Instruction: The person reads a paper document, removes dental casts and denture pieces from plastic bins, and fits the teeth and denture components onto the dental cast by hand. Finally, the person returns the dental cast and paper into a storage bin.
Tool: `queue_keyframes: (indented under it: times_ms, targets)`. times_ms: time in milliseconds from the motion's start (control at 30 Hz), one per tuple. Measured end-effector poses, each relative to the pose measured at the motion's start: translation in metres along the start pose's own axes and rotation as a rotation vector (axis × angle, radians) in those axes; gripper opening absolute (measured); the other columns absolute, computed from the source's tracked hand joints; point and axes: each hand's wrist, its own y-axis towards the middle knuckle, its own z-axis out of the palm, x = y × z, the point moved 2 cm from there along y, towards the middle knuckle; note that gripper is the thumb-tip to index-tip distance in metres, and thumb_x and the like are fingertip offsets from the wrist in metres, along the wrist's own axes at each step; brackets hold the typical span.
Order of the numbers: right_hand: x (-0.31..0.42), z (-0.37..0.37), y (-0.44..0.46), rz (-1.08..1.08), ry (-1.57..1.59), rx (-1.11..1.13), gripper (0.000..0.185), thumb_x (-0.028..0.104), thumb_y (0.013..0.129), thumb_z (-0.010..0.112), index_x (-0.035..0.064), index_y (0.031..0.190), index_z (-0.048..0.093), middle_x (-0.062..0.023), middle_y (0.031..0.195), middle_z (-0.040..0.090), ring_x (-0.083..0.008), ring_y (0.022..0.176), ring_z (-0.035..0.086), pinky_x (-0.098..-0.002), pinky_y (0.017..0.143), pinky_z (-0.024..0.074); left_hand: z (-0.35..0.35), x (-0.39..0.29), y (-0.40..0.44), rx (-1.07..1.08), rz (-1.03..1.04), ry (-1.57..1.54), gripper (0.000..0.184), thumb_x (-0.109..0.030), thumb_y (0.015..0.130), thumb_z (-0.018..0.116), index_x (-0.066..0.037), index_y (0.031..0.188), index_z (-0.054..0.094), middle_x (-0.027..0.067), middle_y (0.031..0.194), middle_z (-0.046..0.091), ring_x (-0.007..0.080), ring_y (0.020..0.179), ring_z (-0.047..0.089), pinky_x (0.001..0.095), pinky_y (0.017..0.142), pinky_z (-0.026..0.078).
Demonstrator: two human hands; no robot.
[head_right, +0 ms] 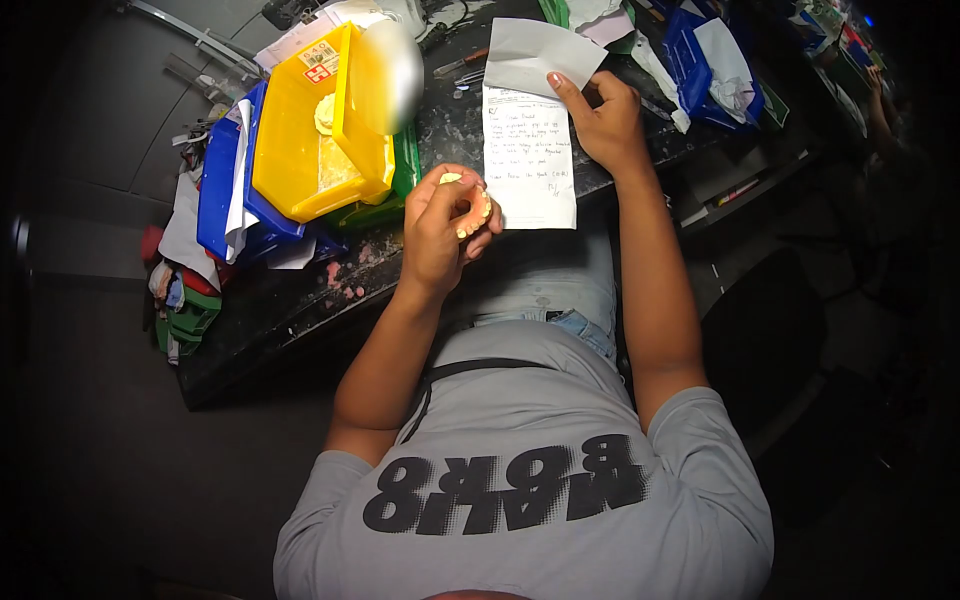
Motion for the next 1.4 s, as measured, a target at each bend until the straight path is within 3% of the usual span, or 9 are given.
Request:
queue_keyframes:
  times_ms: [233,333,500,800,867,967,1033,1100,1400]
  targets:
    - [0.005,-0.001,-0.001,0.041,-0.007,0.015,0.035,0.028,0.09,0.078,-0.0058,0.092,0.072,-0.0138,0.079,0.074,-0.0127,0.069,0.066,-0.03,0.064,0.0513,0.004,-0.001,-0.001,-0.001,-0.014,0.043,0.015,-0.017,0.098,0.051,-0.002,0.098,0.052,0.0284,0.092,0.071,0.0124,0.041,0.044,0.0236,0.038,0.034]
    - [0.005,0.0,-0.001,0.045,0.028,0.01,0.034,0.027,0.091,0.078,-0.0056,0.094,0.072,-0.0132,0.081,0.075,-0.0129,0.071,0.067,-0.0297,0.067,0.0521,0.005,-0.004,-0.001,0.015,-0.054,0.085,0.014,-0.011,0.097,0.051,0.002,0.094,0.052,0.0207,0.083,0.069,0.0105,0.042,0.046,0.0253,0.037,0.038]
    - [-0.005,0.002,0.005,0.044,0.119,-0.036,0.031,0.026,0.092,0.077,-0.0045,0.099,0.073,-0.0115,0.085,0.075,-0.0131,0.075,0.067,-0.029,0.072,0.0529,0.004,-0.004,-0.001,0.027,-0.063,0.099,0.014,-0.01,0.097,0.051,0.003,0.094,0.053,0.0204,0.084,0.069,0.0103,0.042,0.046,0.0256,0.037,0.038]
    - [0.012,0.005,0.043,0.003,-0.017,-0.064,0.031,0.027,0.092,0.078,-0.0026,0.1,0.074,-0.0029,0.082,0.072,-0.0046,0.07,0.06,-0.0216,0.062,0.0457,0.005,-0.005,0.0,0.028,-0.088,0.104,0.013,-0.01,0.098,0.05,0.003,0.093,0.053,0.0225,0.088,0.07,0.0101,0.043,0.046,0.0255,0.037,0.038]
    - [0.023,0.01,0.049,-0.066,-0.038,-0.086,0.033,0.033,0.089,0.079,0.0005,0.086,0.072,-0.0009,0.057,0.057,-0.0058,0.052,0.045,-0.0255,0.05,0.0376,0.004,-0.004,0.0,0.034,-0.087,0.109,0.013,-0.01,0.098,0.05,0.002,0.093,0.052,0.0226,0.089,0.07,0.01,0.043,0.046,0.0255,0.037,0.038]
    - [0.023,0.015,0.056,-0.095,-0.128,-0.03,0.031,0.031,0.091,0.078,0.0016,0.1,0.076,0.0045,0.061,0.058,-0.002,0.055,0.041,-0.023,0.05,0.0328,0.004,-0.004,0.001,0.035,-0.087,0.091,0.013,-0.009,0.098,0.05,0.002,0.093,0.052,0.0215,0.086,0.069,0.0102,0.043,0.045,0.0253,0.037,0.038]
    - [0.022,0.022,0.056,-0.133,-0.089,-0.055,0.031,0.031,0.091,0.078,0.0006,0.098,0.075,0.0049,0.058,0.054,-0.0024,0.052,0.039,-0.0232,0.049,0.0316,0.003,-0.004,0.0,0.044,-0.105,0.094,0.012,-0.009,0.098,0.05,0.002,0.094,0.052,0.02,0.083,0.068,0.0101,0.044,0.045,0.0255,0.038,0.039]
    - [0.021,0.024,0.055,-0.103,-0.084,-0.09,0.043,0.035,0.088,0.08,-0.0002,0.072,0.059,-0.0006,0.049,0.038,-0.0088,0.049,0.033,-0.0286,0.047,0.0305,0.004,-0.005,0.0,0.035,-0.105,0.09,0.012,-0.009,0.097,0.05,0.002,0.094,0.052,0.0193,0.081,0.068,0.0101,0.044,0.045,0.0255,0.038,0.039]
    - [-0.001,0.031,0.05,-0.115,-0.012,-0.138,0.043,0.032,0.088,0.081,-0.0008,0.072,0.059,-0.0008,0.048,0.035,-0.0089,0.047,0.029,-0.0297,0.045,0.0257,0.004,-0.004,0.002,0.033,-0.094,0.075,0.012,-0.009,0.096,0.051,0.002,0.094,0.052,0.0194,0.08,0.067,0.0097,0.044,0.045,0.0253,0.038,0.039]
